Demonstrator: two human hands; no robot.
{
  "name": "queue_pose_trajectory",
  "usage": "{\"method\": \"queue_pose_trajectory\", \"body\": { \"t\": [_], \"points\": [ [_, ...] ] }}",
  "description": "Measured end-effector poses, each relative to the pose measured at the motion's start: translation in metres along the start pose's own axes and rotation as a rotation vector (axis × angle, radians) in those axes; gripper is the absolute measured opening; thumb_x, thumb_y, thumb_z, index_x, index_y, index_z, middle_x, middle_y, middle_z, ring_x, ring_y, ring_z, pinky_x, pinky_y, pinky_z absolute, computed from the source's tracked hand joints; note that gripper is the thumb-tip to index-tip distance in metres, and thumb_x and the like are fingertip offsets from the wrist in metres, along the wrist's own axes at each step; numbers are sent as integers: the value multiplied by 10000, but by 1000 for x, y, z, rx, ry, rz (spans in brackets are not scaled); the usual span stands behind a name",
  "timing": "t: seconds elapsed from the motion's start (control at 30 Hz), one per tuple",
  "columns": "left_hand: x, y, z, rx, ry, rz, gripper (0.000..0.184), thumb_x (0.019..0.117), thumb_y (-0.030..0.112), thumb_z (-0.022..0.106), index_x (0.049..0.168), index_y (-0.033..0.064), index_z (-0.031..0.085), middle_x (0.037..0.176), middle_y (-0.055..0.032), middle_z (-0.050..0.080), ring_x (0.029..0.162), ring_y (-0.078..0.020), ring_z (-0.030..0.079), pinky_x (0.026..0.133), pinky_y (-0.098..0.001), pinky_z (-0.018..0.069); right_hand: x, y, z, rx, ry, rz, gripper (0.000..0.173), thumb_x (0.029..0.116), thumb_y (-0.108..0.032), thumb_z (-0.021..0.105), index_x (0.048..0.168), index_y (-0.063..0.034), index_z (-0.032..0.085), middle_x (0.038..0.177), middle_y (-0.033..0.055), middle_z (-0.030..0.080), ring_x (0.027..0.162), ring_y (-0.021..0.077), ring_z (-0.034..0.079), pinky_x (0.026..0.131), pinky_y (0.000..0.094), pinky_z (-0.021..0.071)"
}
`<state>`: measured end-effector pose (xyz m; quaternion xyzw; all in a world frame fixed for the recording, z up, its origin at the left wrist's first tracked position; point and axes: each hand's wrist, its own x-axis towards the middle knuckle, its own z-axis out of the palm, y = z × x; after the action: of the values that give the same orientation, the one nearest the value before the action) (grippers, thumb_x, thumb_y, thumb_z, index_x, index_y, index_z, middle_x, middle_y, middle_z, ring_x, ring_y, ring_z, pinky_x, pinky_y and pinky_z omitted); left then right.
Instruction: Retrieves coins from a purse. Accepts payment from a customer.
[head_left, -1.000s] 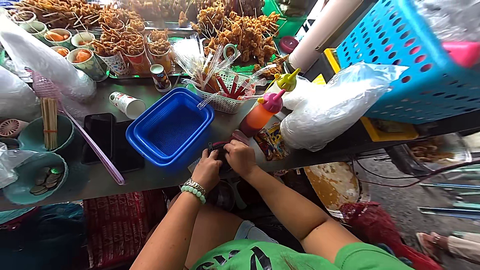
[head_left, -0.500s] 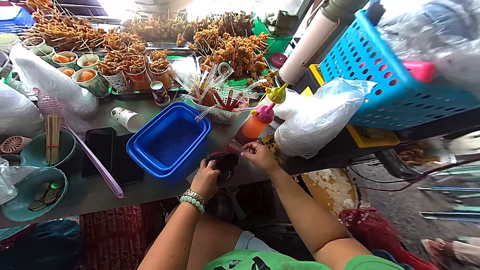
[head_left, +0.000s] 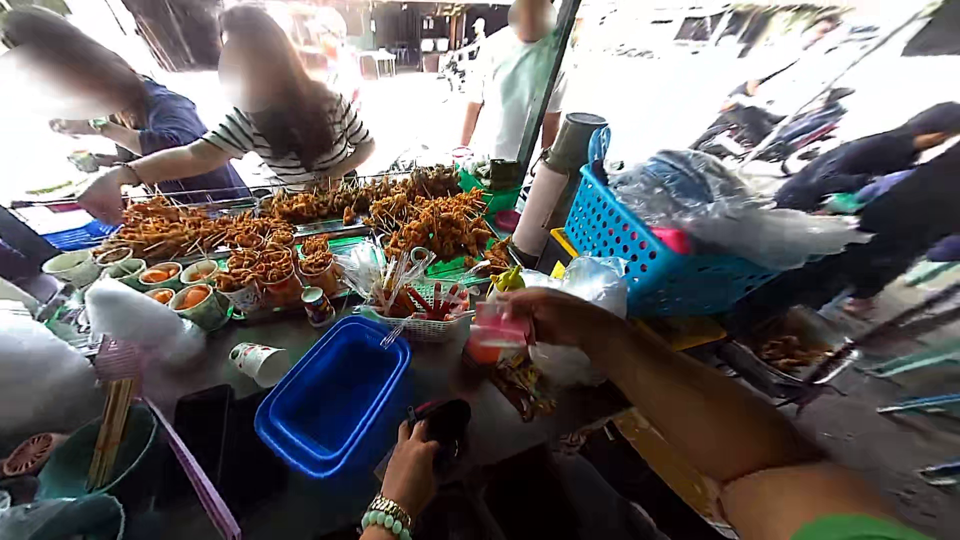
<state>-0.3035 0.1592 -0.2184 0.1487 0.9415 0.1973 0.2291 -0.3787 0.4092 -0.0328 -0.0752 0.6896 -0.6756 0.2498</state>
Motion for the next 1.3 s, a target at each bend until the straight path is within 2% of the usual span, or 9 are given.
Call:
{"method": "queue_pose_trajectory", "body": {
  "t": [0.1,0.23,0.33,0.47,0.7,0.8,1.0,1.17,1.3],
  "points": [
    [-1,0,0,3,-2,-10,325,825,-47,688,1137,18,751,1577,-186,428,1499,-434,294,1163,-527,387,28,-51,-16,-140,209,42,183,1037,-95,403,926,-83,548,708,-12,562,585,59,541,570,224,485],
    [-1,2,-2,40,-51,-25,354,825,-75,656,1155,23,740,1603,-173,392,1516,-424,260,1169,-510,381,65,-98,-40,-342,478,25,73,1011,-38,523,1060,-12,572,766,33,551,605,83,533,593,243,484],
    [-1,2,-5,47,-88,-25,362,827,-70,650,1167,22,733,1620,-167,364,1524,-423,239,1172,-513,375,82,-119,-66,-605,624,1,251,943,64,573,1186,34,624,950,120,622,769,155,576,742,337,511],
    [0,1,-5,31,-100,-28,370,826,-63,659,1178,25,732,1623,-160,362,1527,-414,236,1174,-509,374,95,-139,-91,-1013,809,7,295,958,-21,585,1233,17,685,1245,290,651,1191,443,609,996,646,447],
    [-1,0,-7,14,-117,-11,379,820,-73,663,1180,24,732,1609,-165,387,1517,-424,257,1165,-513,383,110,-155,-69,-1145,1015,124,306,986,-8,575,1196,215,568,1329,409,543,1306,527,516,1064,650,396],
    [-2,0,-7,10,-119,-5,373,825,-77,661,1176,24,734,1602,-169,398,1515,-426,264,1163,-510,385,125,-152,-82,-1194,1058,10,289,949,23,606,1189,185,599,1299,389,580,1288,514,541,1055,618,418],
    [-5,-1,-7,-24,-97,9,337,806,-79,687,1123,14,752,1567,-199,440,1497,-458,290,1131,-543,415,161,-145,-112,-1156,1161,-191,449,945,28,617,1375,90,505,1371,335,544,1315,474,533,1054,583,454],
    [-9,-7,1,-133,11,75,288,782,-117,684,1036,-12,770,1482,-240,526,1452,-501,356,1095,-593,441,183,-145,-109,-1179,1177,-161,397,947,25,595,1327,111,517,1374,358,528,1284,517,538,1012,647,446],
    [-11,-12,12,-211,167,145,200,763,-123,699,928,-37,772,1367,-275,610,1368,-532,458,1023,-617,493,190,-142,-89,-1153,1119,-173,317,997,29,537,1282,168,521,1386,401,490,1355,525,458,1089,624,379]
  ]
}}
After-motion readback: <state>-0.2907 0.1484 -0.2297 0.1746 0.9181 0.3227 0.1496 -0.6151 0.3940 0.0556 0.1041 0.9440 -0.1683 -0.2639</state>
